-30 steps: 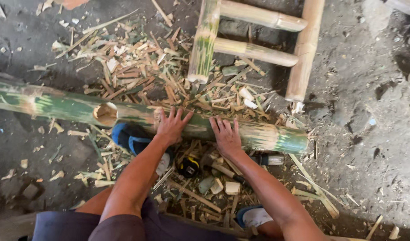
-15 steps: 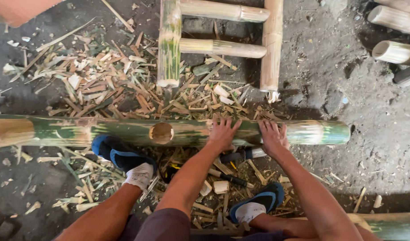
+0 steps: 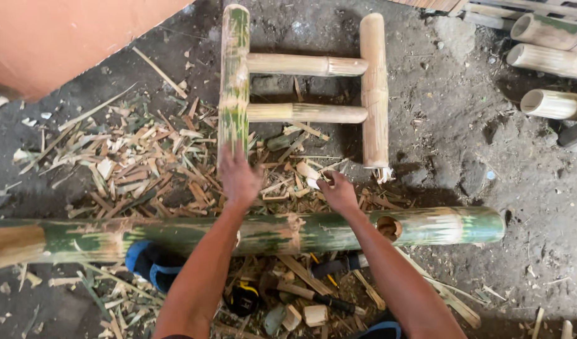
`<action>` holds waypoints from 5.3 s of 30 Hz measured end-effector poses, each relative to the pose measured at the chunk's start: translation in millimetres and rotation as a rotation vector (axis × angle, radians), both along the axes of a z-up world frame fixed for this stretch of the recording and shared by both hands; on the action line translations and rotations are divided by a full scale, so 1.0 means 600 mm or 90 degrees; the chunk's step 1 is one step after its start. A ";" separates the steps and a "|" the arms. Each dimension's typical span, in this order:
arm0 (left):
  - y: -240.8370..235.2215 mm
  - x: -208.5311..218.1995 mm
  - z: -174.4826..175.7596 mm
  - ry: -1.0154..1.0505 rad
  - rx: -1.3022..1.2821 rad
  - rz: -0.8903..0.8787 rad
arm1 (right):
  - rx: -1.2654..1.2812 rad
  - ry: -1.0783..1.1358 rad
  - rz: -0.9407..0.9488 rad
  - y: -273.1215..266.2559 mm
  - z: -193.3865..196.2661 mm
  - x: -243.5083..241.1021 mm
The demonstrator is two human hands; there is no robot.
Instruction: The person uses a chisel and hammer to carve holes into a bamboo pole. They periodically measure and mark the bamboo with a pencil and fit a smaller bamboo piece into the carved hole to check alignment.
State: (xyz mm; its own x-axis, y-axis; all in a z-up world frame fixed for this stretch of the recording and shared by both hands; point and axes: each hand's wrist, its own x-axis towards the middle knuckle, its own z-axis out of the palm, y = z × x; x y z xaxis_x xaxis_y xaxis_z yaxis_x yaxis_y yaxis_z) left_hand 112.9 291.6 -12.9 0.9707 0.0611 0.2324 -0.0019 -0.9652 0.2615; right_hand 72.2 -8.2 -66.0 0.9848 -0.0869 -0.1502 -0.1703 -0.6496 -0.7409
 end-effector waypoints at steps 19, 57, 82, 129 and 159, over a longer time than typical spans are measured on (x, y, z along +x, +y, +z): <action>0.033 -0.165 0.181 0.340 -0.411 0.229 | 1.047 0.305 -0.553 0.119 0.198 0.080; 0.168 -0.314 0.183 0.026 -0.409 -0.149 | 1.100 0.152 -0.123 0.089 0.187 -0.206; -0.292 -0.232 0.268 -0.204 -0.022 -0.595 | 1.130 0.207 0.095 0.048 0.156 -0.216; -0.279 -0.212 0.268 0.222 0.195 -0.402 | -0.411 0.439 -0.041 -0.327 0.282 -0.481; -0.331 -0.203 0.242 0.248 0.175 -0.498 | -0.325 -0.352 -0.022 -0.295 0.646 -0.520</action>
State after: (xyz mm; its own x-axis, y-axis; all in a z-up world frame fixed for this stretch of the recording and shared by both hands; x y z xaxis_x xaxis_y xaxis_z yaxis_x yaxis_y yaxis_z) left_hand -8.7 93.1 132.6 0.7243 -0.6565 -0.2109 -0.6418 -0.7536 0.1417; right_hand -240.1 -185.4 321.8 0.9000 -0.0457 0.4334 0.1124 -0.9365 -0.3323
